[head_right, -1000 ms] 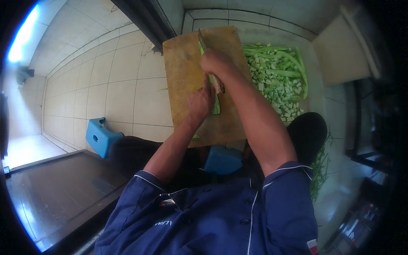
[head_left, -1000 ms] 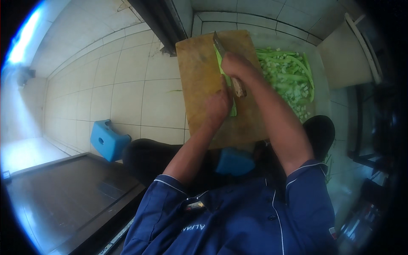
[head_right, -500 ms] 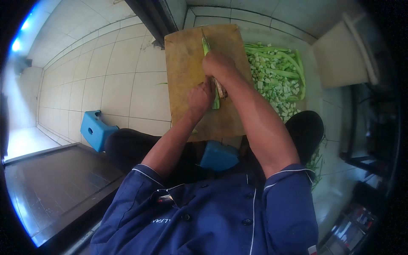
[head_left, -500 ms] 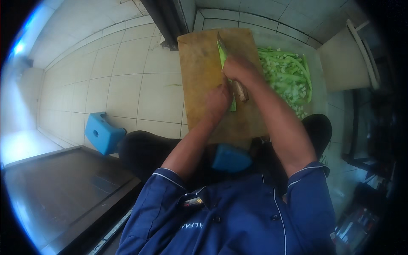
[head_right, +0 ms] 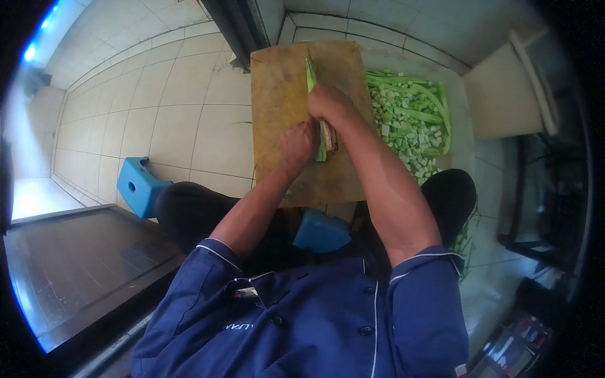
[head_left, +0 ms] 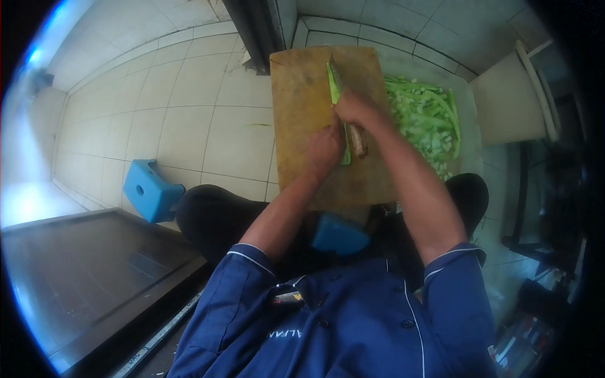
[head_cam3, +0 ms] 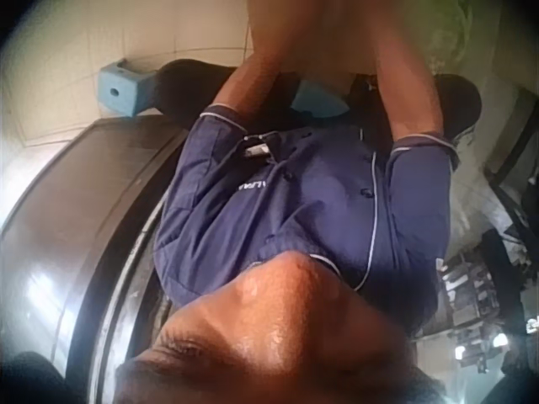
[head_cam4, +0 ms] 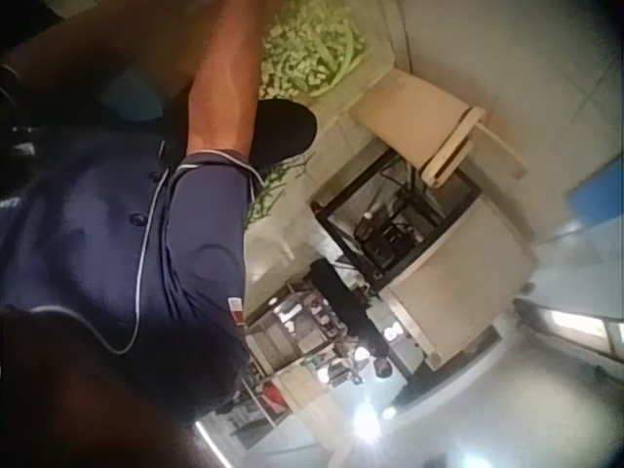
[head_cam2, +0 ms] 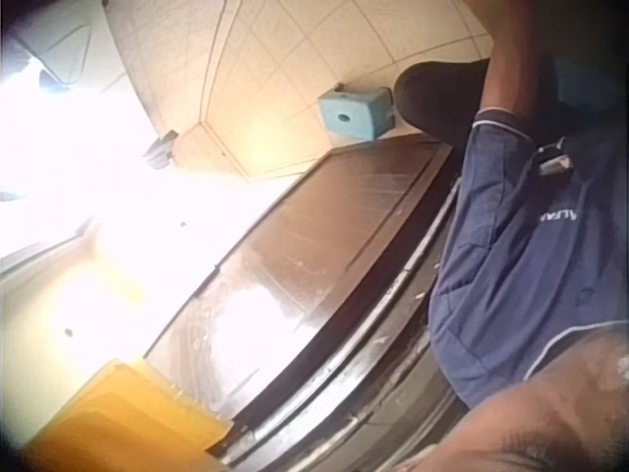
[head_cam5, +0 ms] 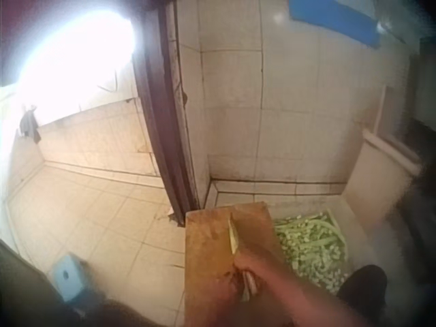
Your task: The person sits on a low stool and uses a knife to chop long green vegetables into small pieces on a wooden cutting board. The chopped pieces are periodically swept into a nearby plastic container.
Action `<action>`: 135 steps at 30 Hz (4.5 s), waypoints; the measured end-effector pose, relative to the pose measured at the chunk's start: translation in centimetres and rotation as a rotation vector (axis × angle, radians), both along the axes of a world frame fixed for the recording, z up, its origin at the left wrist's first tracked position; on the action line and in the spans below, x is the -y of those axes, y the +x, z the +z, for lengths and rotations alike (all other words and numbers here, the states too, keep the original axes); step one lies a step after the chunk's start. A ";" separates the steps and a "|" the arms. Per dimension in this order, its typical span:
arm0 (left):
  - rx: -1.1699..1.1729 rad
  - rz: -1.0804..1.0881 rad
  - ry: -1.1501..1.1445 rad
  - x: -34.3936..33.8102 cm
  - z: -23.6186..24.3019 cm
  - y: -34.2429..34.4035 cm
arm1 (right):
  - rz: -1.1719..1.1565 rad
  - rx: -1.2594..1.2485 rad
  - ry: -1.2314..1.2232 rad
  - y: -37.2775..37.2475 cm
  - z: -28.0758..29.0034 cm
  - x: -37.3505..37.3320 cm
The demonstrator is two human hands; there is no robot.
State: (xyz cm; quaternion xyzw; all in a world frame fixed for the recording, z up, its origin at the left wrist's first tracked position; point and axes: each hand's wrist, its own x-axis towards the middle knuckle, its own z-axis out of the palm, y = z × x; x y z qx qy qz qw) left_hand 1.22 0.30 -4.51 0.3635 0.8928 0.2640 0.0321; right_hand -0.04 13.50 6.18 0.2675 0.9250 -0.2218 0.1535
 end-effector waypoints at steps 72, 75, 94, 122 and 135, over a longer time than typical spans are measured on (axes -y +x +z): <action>0.191 -0.018 -0.164 -0.6 4.0 0.6 | -0.591 -0.440 -0.545 25.2 6.7 -3.2; 0.114 -0.225 -0.261 0.8 4.4 -1.2 | -0.502 -0.505 -0.421 22.8 6.5 -6.7; -0.183 -0.355 -0.105 2.5 3.8 -3.8 | -0.131 -0.397 0.159 20.2 -3.7 -5.7; -0.107 -0.355 -0.136 2.5 4.1 -3.7 | -0.074 -0.158 0.126 19.0 -4.4 -2.4; -0.124 -0.349 -0.120 2.7 3.4 -3.6 | -0.045 -0.216 0.138 18.4 -4.5 -1.0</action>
